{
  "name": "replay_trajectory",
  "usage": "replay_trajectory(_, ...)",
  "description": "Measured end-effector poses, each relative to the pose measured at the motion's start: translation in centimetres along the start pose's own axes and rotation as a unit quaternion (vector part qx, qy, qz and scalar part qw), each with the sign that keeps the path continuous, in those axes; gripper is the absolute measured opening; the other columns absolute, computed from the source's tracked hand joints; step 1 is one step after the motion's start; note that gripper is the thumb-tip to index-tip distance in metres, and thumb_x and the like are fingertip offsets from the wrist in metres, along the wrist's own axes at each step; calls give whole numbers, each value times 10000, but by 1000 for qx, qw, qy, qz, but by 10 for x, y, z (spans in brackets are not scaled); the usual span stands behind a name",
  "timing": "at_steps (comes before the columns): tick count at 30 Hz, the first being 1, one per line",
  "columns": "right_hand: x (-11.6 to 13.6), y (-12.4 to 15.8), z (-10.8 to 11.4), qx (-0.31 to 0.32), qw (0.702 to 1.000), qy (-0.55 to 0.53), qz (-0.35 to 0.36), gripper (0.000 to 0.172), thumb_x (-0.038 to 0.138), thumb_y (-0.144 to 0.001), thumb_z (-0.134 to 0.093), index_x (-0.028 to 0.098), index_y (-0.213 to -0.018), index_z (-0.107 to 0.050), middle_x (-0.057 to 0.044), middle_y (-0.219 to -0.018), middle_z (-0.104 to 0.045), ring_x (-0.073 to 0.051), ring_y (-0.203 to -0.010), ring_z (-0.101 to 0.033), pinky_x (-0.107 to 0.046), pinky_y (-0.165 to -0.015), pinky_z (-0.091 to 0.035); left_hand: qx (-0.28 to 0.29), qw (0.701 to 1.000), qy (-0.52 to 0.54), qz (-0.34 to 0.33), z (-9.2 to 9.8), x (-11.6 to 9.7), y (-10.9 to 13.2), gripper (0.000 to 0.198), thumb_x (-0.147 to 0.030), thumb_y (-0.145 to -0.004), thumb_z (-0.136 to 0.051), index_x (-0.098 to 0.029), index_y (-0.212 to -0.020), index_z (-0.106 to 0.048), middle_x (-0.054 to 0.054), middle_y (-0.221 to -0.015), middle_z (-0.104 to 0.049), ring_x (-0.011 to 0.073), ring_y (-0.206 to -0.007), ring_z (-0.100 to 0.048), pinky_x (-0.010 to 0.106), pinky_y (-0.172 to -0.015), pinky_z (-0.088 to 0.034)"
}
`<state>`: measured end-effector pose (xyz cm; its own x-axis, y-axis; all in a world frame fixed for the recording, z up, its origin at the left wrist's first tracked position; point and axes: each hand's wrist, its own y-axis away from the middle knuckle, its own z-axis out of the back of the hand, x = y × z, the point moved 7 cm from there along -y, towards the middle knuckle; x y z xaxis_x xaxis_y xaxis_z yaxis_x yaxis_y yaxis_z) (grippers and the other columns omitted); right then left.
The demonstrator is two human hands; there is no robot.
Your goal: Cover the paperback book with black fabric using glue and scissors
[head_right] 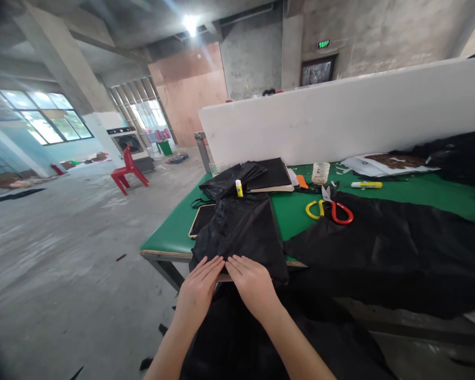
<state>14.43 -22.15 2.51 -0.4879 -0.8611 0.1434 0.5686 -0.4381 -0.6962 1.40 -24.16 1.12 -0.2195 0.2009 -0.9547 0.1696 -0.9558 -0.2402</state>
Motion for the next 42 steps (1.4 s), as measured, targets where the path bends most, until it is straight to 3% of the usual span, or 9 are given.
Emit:
replay_trajectory(5,-7,4,37,16,993,-78,-84,345,210,-827,-525,203,-1167,-581,-37,-1207,-588,-188,-1115,-549,-378,-1007,-442,16,998,-46,-33,-3,5,4,357,-74,-767,-554,-259,-1048,-673,42,-1224,-600,220,-1246,-449,429,-1137,-131)
replay_trajectory(9,-31,26,69,-11,995,-35,-94,265,141,-838,-467,245,-1017,-632,-7,-1183,-600,-182,-1112,-549,-414,-1025,-425,8,998,-46,-35,-5,12,6,350,-85,-795,-529,-262,-1064,-666,28,-1234,-593,196,-1266,-424,410,-1142,-118)
replay_trajectory(12,-49,43,75,3,997,9,-83,266,168,-851,-507,261,-1069,-627,-2,-1124,-632,-190,-1070,-577,-432,-1010,-440,-16,1000,1,-9,-3,20,6,313,-80,-803,-534,-254,-1015,-685,32,-1203,-616,171,-1267,-421,359,-1141,-148)
replay_trajectory(15,-58,52,75,18,997,31,-75,256,215,-864,-534,276,-1096,-625,-3,-1076,-652,-194,-1025,-598,-433,-987,-458,-36,999,5,-13,-1,25,7,287,-86,-803,-548,-249,-991,-691,41,-1180,-631,171,-1251,-441,348,-1132,-196)
replay_trajectory(18,-53,48,74,25,997,44,-55,242,181,-881,-508,271,-1061,-642,0,-1025,-661,-169,-985,-600,-407,-983,-455,-41,989,-94,-106,-1,21,7,302,-100,-806,-543,-231,-1046,-670,56,-1167,-638,201,-1199,-502,406,-1112,-261)
replay_trajectory(22,-43,39,72,18,998,50,-24,229,128,-884,-497,213,-1037,-645,-16,-945,-638,-154,-963,-567,-407,-995,-413,-54,886,-336,-316,-12,5,16,442,-29,-814,-463,-209,-1203,-571,52,-1208,-616,203,-1154,-544,423,-1022,-407)
replay_trajectory(24,-41,36,67,27,998,62,-9,260,109,-883,-490,189,-1094,-619,-28,-916,-619,-158,-945,-552,-402,-960,-423,-70,834,-406,-366,-17,1,20,483,10,-806,-451,-186,-1240,-534,63,-1222,-607,192,-1163,-534,398,-1001,-431)
replay_trajectory(31,-44,31,44,127,982,137,29,368,58,-838,-513,143,-1195,-548,-38,-867,-578,-166,-803,-531,-329,-726,-476,-55,798,-454,-393,-18,3,23,445,-2,-835,-454,-155,-1249,-513,82,-1243,-588,204,-1207,-491,407,-989,-444)
replay_trajectory(42,-21,4,25,171,962,189,93,403,46,-763,-606,133,-1154,-558,-7,-805,-587,-147,-693,-555,-278,-539,-381,-64,783,-482,-387,7,18,33,444,-35,-865,-427,-174,-1282,-486,68,-1259,-576,206,-1207,-495,352,-939,-494)
